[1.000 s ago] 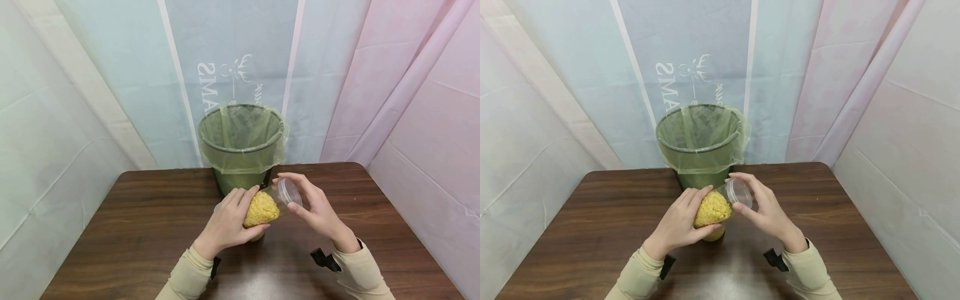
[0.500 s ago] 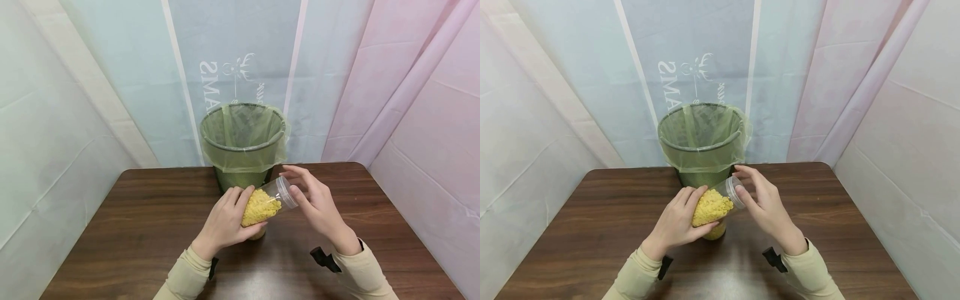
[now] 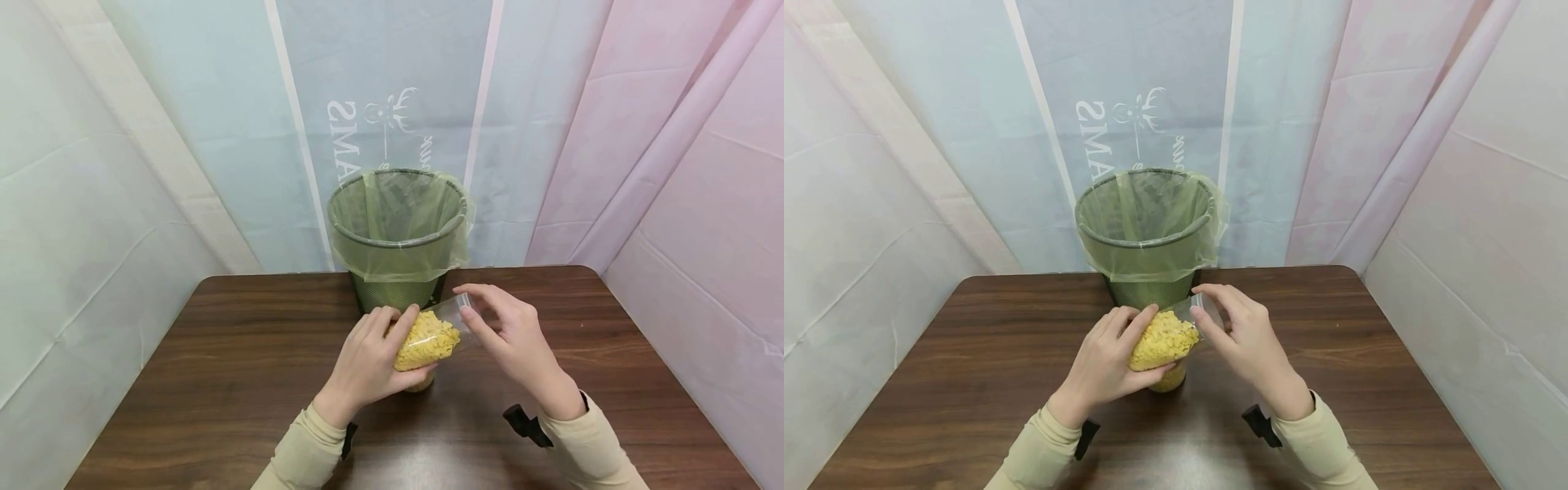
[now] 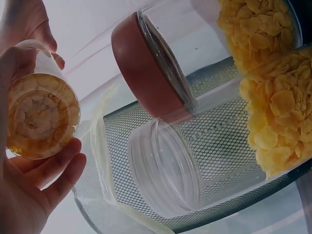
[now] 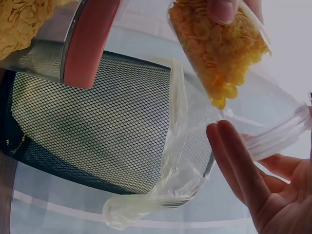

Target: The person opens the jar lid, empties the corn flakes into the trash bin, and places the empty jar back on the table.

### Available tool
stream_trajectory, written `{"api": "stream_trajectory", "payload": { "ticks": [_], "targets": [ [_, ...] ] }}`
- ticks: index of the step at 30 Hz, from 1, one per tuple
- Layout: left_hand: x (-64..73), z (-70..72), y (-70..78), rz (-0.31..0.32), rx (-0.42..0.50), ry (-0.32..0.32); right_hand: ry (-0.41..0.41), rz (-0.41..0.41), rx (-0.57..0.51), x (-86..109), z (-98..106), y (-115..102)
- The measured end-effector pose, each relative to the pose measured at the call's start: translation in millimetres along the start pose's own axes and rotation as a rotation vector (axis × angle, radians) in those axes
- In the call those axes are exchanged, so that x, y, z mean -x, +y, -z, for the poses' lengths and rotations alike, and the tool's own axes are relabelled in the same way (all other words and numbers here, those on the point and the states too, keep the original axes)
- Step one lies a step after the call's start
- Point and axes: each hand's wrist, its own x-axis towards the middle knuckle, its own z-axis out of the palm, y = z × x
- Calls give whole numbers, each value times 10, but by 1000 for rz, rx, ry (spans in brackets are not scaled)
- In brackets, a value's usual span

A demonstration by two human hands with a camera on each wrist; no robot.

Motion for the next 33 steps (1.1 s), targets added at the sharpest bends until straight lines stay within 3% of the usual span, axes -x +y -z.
{"api": "stream_trajectory", "payload": {
  "ticks": [10,20,33],
  "targets": [
    [7,-40,-12,-16,70,65,55,78,162,10,-49,11],
    [40,-15,-17,97,248,-8,78,286,128,-15,-80,61],
    [35,39,-21,167,429,-55,17,344,48,-15,-65,79]
  ]
}}
